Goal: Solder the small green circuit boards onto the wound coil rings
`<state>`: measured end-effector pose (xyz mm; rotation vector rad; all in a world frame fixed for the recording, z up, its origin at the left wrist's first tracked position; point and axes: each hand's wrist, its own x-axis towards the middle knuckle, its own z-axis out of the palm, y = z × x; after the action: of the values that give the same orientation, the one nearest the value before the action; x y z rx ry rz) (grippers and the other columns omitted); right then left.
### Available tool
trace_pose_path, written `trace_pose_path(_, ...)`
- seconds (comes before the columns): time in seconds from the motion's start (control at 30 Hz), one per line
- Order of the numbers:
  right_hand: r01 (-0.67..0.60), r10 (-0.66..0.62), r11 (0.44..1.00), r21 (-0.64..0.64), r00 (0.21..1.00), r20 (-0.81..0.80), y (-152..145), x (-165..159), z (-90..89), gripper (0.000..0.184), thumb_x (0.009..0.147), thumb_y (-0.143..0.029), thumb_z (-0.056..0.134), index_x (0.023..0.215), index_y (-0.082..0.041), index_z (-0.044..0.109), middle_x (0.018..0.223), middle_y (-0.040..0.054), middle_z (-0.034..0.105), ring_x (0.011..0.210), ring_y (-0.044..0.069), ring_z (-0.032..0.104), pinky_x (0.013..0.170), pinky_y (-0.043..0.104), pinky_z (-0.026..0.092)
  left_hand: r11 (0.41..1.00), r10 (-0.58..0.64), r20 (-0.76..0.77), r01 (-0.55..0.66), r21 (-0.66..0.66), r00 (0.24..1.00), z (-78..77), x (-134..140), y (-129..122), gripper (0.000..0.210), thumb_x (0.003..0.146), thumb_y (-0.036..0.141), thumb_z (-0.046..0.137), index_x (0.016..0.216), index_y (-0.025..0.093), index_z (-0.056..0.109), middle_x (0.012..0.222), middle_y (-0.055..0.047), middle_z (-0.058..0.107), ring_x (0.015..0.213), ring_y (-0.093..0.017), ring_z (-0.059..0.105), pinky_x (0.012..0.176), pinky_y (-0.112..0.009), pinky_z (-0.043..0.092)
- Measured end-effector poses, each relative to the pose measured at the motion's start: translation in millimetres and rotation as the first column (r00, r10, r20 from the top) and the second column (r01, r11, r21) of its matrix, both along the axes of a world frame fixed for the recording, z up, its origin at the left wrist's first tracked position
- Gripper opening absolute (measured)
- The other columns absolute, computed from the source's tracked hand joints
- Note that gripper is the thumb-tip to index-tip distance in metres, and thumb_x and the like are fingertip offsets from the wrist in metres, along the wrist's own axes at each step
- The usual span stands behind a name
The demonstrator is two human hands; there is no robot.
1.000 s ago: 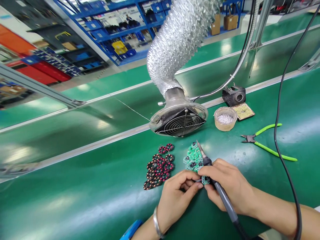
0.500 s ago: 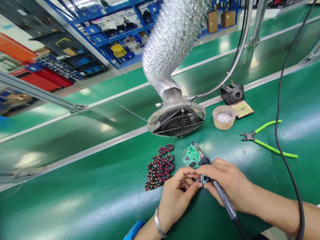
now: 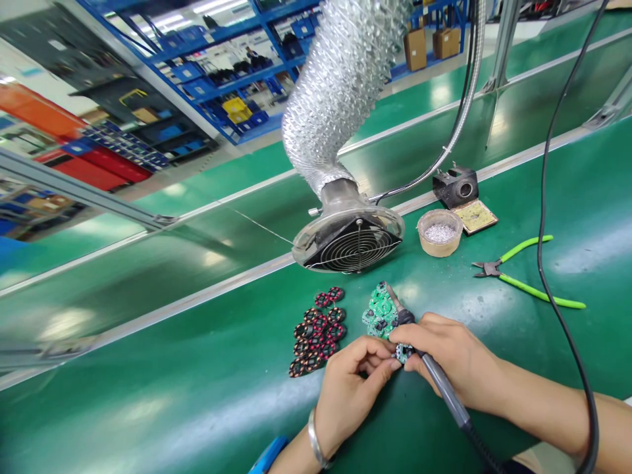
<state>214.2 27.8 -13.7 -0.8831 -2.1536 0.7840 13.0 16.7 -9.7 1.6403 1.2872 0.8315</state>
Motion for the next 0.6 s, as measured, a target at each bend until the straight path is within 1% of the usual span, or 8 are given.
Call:
trace_pose_path(0.2, 0.003, -0.004, 1.0, 0.023, 1.0, 0.027, -1.1, -0.2, 0.9, 0.03, 0.093, -0.013, 0.049, 0.122, -0.02, 0.051, 0.096, 0.0059, 0.067, 0.078, 0.016, 0.057, 0.069, 0.028, 0.051, 0.999, -0.019, -0.036, 0.021, 0.049, 0.999, 0.8, -0.7, -1.1, 0.008, 0.079, 0.014, 0.067, 0.073, 0.017, 0.062, 0.07, 0.0, 0.066, 0.051, -0.007, 0.052, 0.049, -0.016, 0.046)
trace_pose_path(0.3, 0.013, -0.013, 0.999, 0.04, 1.0, 0.015, -1.0, -0.6, 2.4, 0.03, 0.093, -0.015, 0.05, 0.123, -0.02, 0.051, 0.095, 0.006, 0.067, 0.078, 0.016, 0.059, 0.069, 0.027, 0.052, 0.986, -0.065, -0.065, 0.074, 0.152, 0.996, -1.3, -1.5, -3.1, 0.007, 0.08, 0.012, 0.065, 0.083, 0.017, 0.063, 0.077, -0.002, 0.065, 0.054, -0.008, 0.057, 0.05, -0.016, 0.049)
trace_pose_path(0.33, 0.013, -0.013, 0.999, 0.041, 1.0, 0.008, -0.6, -0.7, 3.0, 0.03, 0.093, -0.015, 0.05, 0.123, -0.02, 0.051, 0.095, 0.006, 0.067, 0.079, 0.016, 0.06, 0.07, 0.027, 0.053, 0.97, -0.096, -0.092, 0.113, 0.213, 0.991, -2.0, -1.7, -3.8, 0.01, 0.081, 0.011, 0.064, 0.089, 0.017, 0.063, 0.083, -0.003, 0.066, 0.058, -0.009, 0.06, 0.052, -0.017, 0.051)
trace_pose_path(0.4, 0.008, -0.008, 1.0, 0.026, 1.0, 0.003, 0.6, -0.6, 4.0, 0.03, 0.093, -0.015, 0.05, 0.122, -0.02, 0.051, 0.097, 0.0055, 0.068, 0.08, 0.016, 0.061, 0.072, 0.027, 0.053, 0.914, -0.14, -0.193, 0.202, 0.351, 0.971, -2.8, -1.7, -5.0, 0.016, 0.084, 0.012, 0.062, 0.098, 0.018, 0.065, 0.097, -0.007, 0.068, 0.067, -0.012, 0.066, 0.061, -0.02, 0.056)
trace_pose_path(0.47, 0.005, -0.005, 1.0, -0.005, 1.0, 0.003, 2.3, 0.0, 4.5, 0.029, 0.092, -0.013, 0.051, 0.12, -0.021, 0.052, 0.099, 0.005, 0.068, 0.081, 0.016, 0.061, 0.073, 0.026, 0.053, 0.849, -0.127, -0.314, 0.267, 0.455, 0.941, -2.8, -1.4, -5.6, 0.015, 0.087, 0.015, 0.061, 0.1, 0.02, 0.067, 0.105, -0.009, 0.069, 0.079, -0.016, 0.07, 0.07, -0.025, 0.059)
trace_pose_path(0.53, 0.0, 0.001, 0.999, -0.04, 1.0, 0.005, 4.2, 1.6, 4.4, 0.026, 0.092, -0.015, 0.052, 0.116, -0.022, 0.053, 0.097, 0.0042, 0.068, 0.08, 0.015, 0.062, 0.071, 0.025, 0.053, 0.813, -0.083, -0.381, 0.284, 0.508, 0.921, -2.6, -0.6, -5.2, 0.012, 0.089, 0.018, 0.061, 0.098, 0.02, 0.069, 0.105, -0.01, 0.071, 0.085, -0.019, 0.071, 0.073, -0.027, 0.059)
trace_pose_path(0.6, -0.006, 0.006, 0.999, -0.054, 1.0, 0.003, 5.9, 3.9, 4.0, 0.023, 0.093, -0.018, 0.054, 0.115, -0.022, 0.054, 0.095, 0.0042, 0.068, 0.08, 0.015, 0.063, 0.072, 0.025, 0.054, 0.813, -0.079, -0.376, 0.278, 0.511, 0.923, -3.3, 0.8, -3.6, 0.011, 0.089, 0.017, 0.061, 0.095, 0.02, 0.07, 0.101, -0.008, 0.073, 0.085, -0.019, 0.072, 0.073, -0.028, 0.06)
